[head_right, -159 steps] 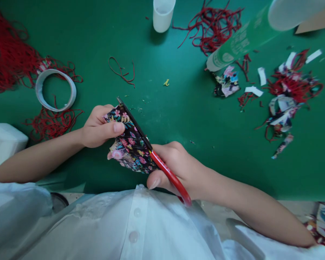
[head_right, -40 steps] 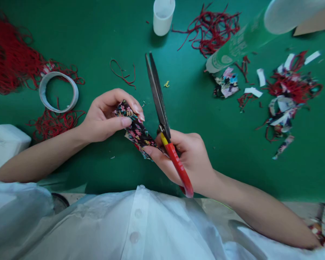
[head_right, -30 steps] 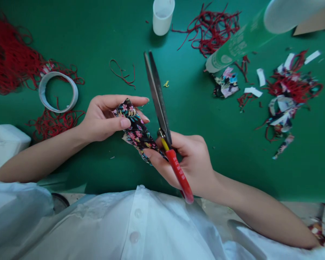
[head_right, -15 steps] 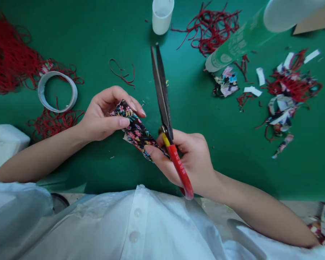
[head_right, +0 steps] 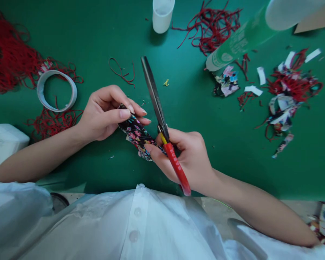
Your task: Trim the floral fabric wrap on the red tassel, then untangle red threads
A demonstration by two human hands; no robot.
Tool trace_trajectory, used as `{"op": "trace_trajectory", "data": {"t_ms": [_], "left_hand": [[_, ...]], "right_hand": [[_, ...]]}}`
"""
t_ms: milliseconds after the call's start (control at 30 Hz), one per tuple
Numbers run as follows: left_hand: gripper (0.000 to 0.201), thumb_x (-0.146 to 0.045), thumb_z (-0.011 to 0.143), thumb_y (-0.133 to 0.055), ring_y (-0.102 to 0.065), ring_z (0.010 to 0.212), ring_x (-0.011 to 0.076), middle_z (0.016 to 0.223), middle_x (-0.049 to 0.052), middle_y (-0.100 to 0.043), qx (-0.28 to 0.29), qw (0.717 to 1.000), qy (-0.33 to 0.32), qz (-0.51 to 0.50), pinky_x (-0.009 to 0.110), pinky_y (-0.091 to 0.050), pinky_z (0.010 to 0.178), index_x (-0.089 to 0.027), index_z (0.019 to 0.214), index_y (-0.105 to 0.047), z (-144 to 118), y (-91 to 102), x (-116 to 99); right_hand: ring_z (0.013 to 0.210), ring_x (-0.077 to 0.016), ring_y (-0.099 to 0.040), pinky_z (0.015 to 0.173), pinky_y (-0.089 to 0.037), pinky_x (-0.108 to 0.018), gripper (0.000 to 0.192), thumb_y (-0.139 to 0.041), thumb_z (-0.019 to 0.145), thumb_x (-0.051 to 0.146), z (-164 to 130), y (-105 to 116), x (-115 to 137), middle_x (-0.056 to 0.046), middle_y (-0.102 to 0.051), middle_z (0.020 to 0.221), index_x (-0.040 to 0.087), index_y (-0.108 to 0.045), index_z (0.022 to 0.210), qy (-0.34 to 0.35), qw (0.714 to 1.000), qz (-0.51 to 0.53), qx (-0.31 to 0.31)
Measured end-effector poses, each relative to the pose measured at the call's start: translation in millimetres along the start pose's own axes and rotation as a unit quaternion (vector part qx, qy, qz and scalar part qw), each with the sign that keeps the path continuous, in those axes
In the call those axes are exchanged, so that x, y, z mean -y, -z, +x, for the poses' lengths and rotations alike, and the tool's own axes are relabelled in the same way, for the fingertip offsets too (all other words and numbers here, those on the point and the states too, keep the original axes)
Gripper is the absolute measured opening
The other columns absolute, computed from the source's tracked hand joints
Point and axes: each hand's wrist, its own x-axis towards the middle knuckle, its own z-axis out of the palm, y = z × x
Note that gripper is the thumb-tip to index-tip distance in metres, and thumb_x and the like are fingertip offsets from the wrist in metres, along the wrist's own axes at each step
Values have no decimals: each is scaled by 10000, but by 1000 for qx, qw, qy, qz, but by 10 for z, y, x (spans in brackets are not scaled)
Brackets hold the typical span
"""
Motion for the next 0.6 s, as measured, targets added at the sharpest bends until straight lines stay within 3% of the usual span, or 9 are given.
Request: {"op": "trace_trajectory", "data": {"t_ms": [333, 600], "left_hand": [[280, -488, 811, -701, -756, 973, 207, 1018, -47, -767, 6, 1000, 10, -8, 380, -665, 838, -237, 900, -617, 15, 0, 5], [296, -477, 787, -734, -749, 995, 213, 1005, -25, -774, -8, 1000, 3, 2, 360, -658, 847, -223, 896, -626, 30, 10, 23]], "right_hand": [[377, -79, -419, 383, -308, -235, 345, -677, 851, 311, 2, 41, 9, 79, -484, 429, 229, -453, 602, -13, 999, -44, 3], [397, -87, -346, 378, -257, -257, 400, -669, 856, 455, -2, 35, 16, 58, -395, 425, 233, -461, 596, 2, 994, -101, -41]]}}
